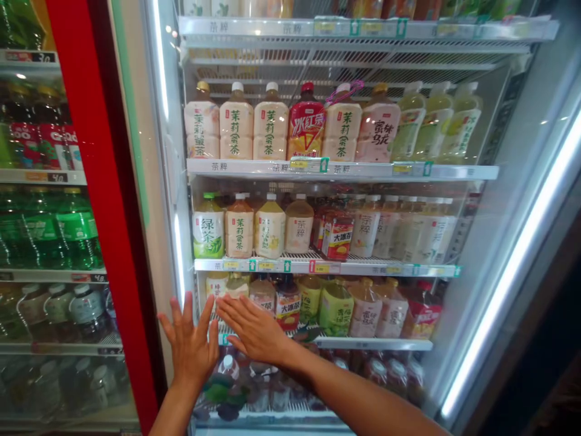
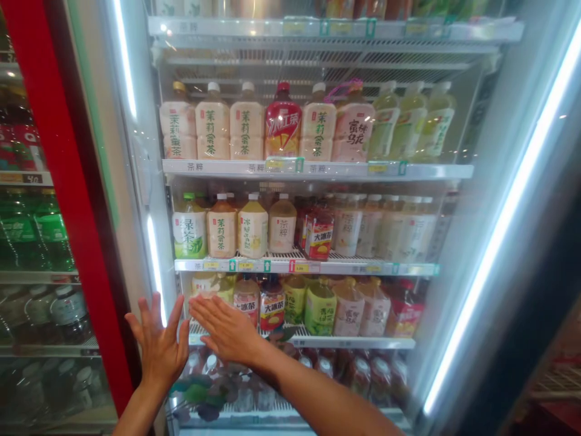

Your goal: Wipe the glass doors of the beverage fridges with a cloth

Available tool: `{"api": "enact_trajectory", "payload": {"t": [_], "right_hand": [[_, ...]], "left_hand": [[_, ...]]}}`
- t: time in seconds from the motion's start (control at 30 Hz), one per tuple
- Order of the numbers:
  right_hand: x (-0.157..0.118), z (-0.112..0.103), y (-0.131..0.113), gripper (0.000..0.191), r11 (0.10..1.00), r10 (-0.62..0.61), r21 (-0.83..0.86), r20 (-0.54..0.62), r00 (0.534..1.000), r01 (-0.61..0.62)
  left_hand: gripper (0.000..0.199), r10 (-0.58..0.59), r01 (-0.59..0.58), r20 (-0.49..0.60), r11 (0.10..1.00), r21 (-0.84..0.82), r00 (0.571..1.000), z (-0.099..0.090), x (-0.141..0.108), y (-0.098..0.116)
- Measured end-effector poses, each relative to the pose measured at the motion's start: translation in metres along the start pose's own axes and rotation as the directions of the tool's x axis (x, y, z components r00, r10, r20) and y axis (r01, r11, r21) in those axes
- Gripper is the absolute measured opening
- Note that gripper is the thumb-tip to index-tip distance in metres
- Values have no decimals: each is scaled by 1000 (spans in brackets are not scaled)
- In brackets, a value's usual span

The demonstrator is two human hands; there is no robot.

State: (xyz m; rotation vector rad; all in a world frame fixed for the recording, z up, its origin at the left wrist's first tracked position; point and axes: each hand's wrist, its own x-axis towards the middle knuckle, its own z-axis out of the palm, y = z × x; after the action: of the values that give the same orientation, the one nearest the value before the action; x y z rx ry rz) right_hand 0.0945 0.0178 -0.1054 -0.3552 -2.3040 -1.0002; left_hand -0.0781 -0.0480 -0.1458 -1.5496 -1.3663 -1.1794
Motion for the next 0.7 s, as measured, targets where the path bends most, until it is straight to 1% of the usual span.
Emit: {"api": "enact_trajectory", "payload": {"t": [0.03, 0.07, 0.13, 0.17, 0.2, 0.23, 0.3, 0.33, 0.37, 0.4, 0.43, 0.5, 0.53, 0.57, 0.6, 0.63, 0.7], "right_hand": [[7, -2, 4, 72, 1000, 3, -3, -1, 1000, -3], [17, -7, 10, 74, 999, 44, -10, -10, 999, -44], [38, -16, 24, 79, 985, 170, -28, -41, 985, -171], [43, -19, 29, 82, 978, 204, -41, -53, 978, -206], [44, -20, 32, 84, 978, 198, -59, -55, 979, -201], [39, -20, 33, 87, 985, 149, -80, -43, 988, -152], [17, -19, 34, 91, 993, -34, -114, 16, 999, 35], [3, -20, 38, 91, 984, -123, -123, 48, 991, 128], [-10, -23, 45, 90, 974, -175, -129, 76, 982, 184], [-21, -30, 55, 88, 973, -176, -136, 98, 980, 188], [-28, -39, 67, 87, 980, -124, -143, 112, 986, 140], [-38, -60, 93, 88, 986, 79, -152, 104, 992, -62], [-42, -69, 103, 90, 975, 182, -147, 85, 980, -169], [-49, -75, 108, 92, 959, 257, -137, 64, 964, -246], [-58, -78, 110, 94, 953, 283, -126, 45, 958, -275], [-71, -78, 108, 94, 960, 259, -120, 41, 965, -252], [-104, -74, 100, 88, 987, 118, -119, 73, 990, -109]], "left_hand": [[84, -5, 5, -1, 1000, 5, 1000, -2, 0, -3], [84, -11, 11, -3, 1000, 6, 1000, -3, 0, -5], [83, -18, 18, -8, 1000, -1, 1000, -4, 2, -6], [82, -20, 20, -10, 1000, -10, 1000, -4, 3, -5], [82, -24, 24, -15, 999, -21, 1000, -3, 3, -3], [81, -28, 28, -20, 999, -35, 999, -2, 4, -1], [81, -32, 30, -33, 998, -64, 999, 0, 5, 3], [80, -28, 25, -36, 997, -74, 999, 2, 5, 5], [80, -15, 12, -34, 997, -82, 999, 3, 6, 7], [80, 4, -7, -29, 996, -86, 1000, 5, 7, 9], [81, 28, -30, -22, 996, -89, 999, 8, 8, 12], [81, 69, -70, -16, 992, -104, 997, 13, 13, 21], [81, 82, -84, -20, 990, -117, 996, 17, 17, 28], [81, 90, -93, -28, 987, -134, 996, 20, 20, 36], [81, 96, -100, -37, 983, -152, 995, 24, 23, 45], [81, 104, -110, -44, 979, -169, 994, 27, 27, 54], [80, 130, -137, -48, 971, -195, 990, 32, 33, 74]]}}
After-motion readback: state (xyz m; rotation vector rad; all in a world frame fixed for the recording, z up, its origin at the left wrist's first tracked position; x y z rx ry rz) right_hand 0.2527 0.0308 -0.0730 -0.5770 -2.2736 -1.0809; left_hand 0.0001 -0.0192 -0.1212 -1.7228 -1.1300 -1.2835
